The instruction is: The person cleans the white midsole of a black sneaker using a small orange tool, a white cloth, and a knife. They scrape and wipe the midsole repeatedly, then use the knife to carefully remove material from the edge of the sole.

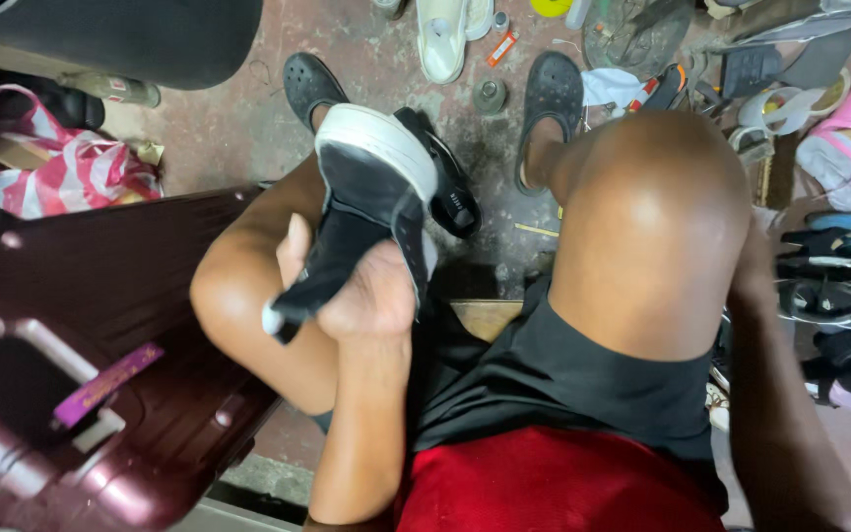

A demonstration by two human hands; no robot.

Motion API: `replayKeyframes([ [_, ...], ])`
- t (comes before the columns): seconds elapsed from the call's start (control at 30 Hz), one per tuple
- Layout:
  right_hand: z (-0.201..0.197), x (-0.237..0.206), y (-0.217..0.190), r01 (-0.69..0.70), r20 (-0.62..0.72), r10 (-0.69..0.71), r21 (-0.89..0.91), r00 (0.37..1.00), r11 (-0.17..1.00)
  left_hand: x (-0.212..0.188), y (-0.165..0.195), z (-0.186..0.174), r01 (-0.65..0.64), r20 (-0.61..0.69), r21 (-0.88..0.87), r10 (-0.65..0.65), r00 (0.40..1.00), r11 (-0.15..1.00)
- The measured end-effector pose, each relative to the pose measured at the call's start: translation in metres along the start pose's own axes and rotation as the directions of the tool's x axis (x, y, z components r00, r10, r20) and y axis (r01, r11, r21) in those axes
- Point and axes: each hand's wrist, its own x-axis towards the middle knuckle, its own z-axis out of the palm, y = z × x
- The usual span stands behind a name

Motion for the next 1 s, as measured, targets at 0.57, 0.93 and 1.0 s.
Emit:
replayKeyframes([
  [0.57, 0.035, 0.188, 0.069, -0.117, 0.001, 0.118, -0.138, 0.993, 0.983, 0.302, -0.02, -0.103, -0.071, -0.304, 0.229, 0.141, 0.942, 0.971],
  [0.93, 0.099, 0.198, 0.103, -0.272, 0.2, 0.361, -0.365, 0.911, 0.89, 0.438, -0.037, -0.116, -0.283, -0.521, 0.305, 0.408, 0.749, 0.909],
  [1.0, 0.104, 0.203, 0.096, -0.329, 0.114, 0.388, -0.349, 0.914, 0.877, 0.455, -0.041, -0.119, -0.261, -0.565, 0.213, 0.337, 0.753, 0.941],
])
